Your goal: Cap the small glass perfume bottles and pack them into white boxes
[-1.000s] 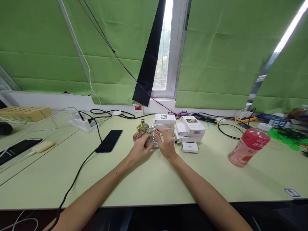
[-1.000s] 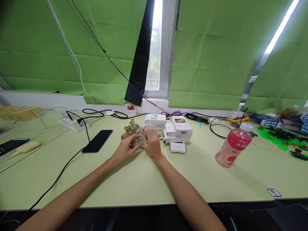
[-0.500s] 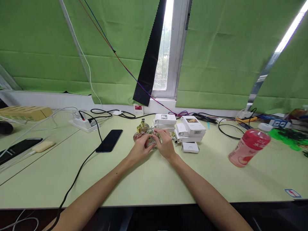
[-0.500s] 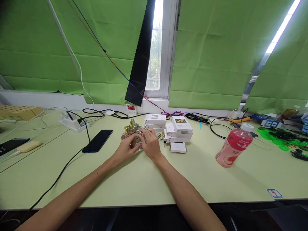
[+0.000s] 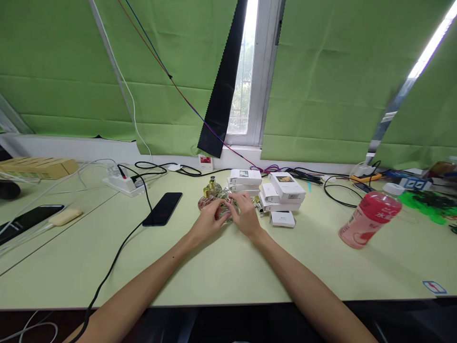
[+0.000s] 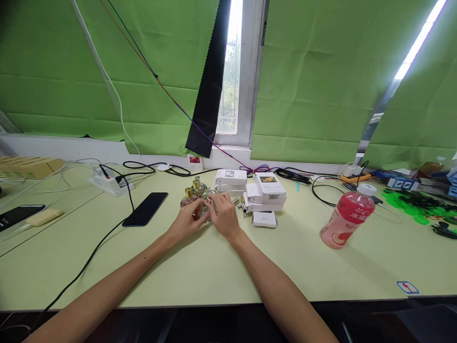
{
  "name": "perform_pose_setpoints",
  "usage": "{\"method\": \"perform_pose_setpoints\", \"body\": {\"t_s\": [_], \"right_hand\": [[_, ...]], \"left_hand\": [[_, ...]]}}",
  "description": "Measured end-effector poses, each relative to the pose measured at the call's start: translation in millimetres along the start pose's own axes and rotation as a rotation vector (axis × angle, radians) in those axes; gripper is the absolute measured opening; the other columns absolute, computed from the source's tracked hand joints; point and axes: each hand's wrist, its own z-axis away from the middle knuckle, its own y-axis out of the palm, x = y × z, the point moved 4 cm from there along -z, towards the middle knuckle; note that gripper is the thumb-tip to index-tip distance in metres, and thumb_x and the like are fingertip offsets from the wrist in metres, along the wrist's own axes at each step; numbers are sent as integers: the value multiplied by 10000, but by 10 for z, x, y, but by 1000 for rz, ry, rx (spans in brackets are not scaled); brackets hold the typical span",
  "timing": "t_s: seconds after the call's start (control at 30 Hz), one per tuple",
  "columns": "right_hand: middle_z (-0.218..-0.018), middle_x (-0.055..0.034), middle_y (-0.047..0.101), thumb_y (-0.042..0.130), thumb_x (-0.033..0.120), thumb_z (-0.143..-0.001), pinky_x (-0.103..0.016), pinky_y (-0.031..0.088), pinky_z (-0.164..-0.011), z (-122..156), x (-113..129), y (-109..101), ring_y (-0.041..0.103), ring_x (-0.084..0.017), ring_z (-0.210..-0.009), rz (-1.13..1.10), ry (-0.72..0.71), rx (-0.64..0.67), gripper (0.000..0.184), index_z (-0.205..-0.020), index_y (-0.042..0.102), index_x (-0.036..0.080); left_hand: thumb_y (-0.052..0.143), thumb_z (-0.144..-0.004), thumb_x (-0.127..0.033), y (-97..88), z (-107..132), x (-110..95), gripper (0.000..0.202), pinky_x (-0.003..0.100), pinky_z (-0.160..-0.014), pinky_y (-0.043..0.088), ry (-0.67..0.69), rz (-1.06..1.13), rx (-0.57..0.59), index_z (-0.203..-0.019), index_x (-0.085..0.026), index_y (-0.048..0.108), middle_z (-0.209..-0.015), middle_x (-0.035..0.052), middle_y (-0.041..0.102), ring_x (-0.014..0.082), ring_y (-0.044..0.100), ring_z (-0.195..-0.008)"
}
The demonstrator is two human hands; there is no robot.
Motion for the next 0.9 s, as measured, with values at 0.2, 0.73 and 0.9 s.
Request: {"method": "perform_pose_setpoints", "body": {"t_s": [0.2,0.73,0.9], "right_hand": [[-1045,-91,715,499,247,-1026,-363,517,-939,13,-8,6,600,-236,-1028,9,2,21,251,-1222,644,188],[-1022,-100,711,486,154,-1011,-393,542,-843,14,-2,-18,592,-254,-974,-106,-141,-71,268,-1228,634,208],[-1015,-103,702,489,157,-1011,-389,543,-844,13,-5,-4,598,-254,-987,-103,-130,-75,246,-1204,635,199]], "left_hand": [[620,-895,-297,6,-2,0,233,256,-595,363,2,-5,-10,-1082,-158,614,-665,-40,519,136,478,-596],[625,-887,-292,-9,-3,-5,229,251,-591,348,-32,14,14,-1075,-162,612,-638,-56,480,137,470,-591],[626,-883,-286,-9,-7,-8,225,252,-597,345,-27,8,10,-1072,-164,614,-638,-58,472,138,473,-595]]}}
